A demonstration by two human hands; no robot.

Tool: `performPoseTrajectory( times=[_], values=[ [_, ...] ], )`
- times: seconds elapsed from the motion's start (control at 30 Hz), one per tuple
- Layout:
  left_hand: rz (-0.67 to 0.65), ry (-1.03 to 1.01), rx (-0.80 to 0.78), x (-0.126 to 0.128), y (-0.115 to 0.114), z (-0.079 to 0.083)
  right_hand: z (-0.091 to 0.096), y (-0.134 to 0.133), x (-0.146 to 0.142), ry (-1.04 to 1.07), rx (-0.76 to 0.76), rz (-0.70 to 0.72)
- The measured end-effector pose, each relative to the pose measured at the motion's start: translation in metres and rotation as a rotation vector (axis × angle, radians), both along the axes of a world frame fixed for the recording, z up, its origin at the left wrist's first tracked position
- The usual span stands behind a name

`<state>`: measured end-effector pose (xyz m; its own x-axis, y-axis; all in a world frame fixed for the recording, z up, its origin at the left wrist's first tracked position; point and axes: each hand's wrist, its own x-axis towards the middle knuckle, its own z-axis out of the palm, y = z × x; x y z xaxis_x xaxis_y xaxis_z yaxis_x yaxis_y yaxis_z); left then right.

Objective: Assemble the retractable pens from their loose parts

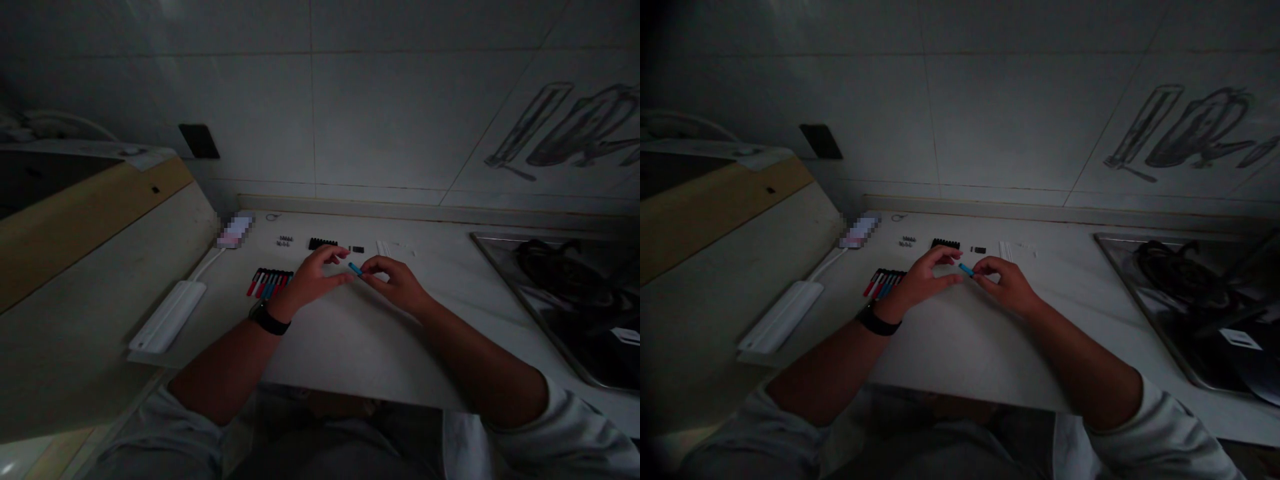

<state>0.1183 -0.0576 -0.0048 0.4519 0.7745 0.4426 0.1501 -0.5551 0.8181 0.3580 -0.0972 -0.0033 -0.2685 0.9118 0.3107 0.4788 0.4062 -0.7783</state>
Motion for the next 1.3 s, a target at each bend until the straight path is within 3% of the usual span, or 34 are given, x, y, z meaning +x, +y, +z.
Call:
performPoseTrajectory(
  times=[0.07, 0.13, 0.23, 0.3, 0.47, 0.63, 0.93, 1.07, 1.2, 1.3],
  values=[
    [0.113, 0.008, 0.042, -0.016, 0.013, 0.006, 0.003, 0.003, 0.009, -0.049, -0.028, 0.004],
    [0.316, 0.086, 0.141, -0.037, 0.031, 0.01, 0.004, 0.005, 0.017, -0.114, -0.064, 0.05],
    [0.593, 0.37, 0.25, -0.07, 0.057, 0.007, 0.006, 0.005, 0.025, -0.27, -0.125, 0.184],
    [0.708, 0.559, 0.256, -0.086, 0.07, -0.002, 0.008, 0.002, 0.027, -0.351, -0.173, 0.283],
    [0.723, 0.834, 0.208, -0.097, 0.083, -0.03, 0.01, -0.006, 0.026, -0.418, -0.311, 0.423],
    [0.723, 0.889, 0.178, -0.097, 0.086, -0.04, 0.008, -0.007, 0.027, -0.449, -0.342, 0.433],
    [0.717, 0.855, 0.233, -0.091, 0.087, -0.039, 0.01, -0.003, 0.026, -0.378, -0.263, 0.349],
    [0.711, 0.767, 0.224, -0.091, 0.085, -0.03, 0.009, 0.0, 0.027, -0.383, -0.205, 0.345],
    [0.739, 0.383, 0.21, -0.095, 0.085, -0.008, -0.002, 0.007, 0.03, -0.376, -0.121, 0.273],
    [0.705, -0.052, 0.024, -0.09, 0.079, 0.009, -0.011, 0.014, 0.032, -0.365, -0.038, 0.164]
  ],
)
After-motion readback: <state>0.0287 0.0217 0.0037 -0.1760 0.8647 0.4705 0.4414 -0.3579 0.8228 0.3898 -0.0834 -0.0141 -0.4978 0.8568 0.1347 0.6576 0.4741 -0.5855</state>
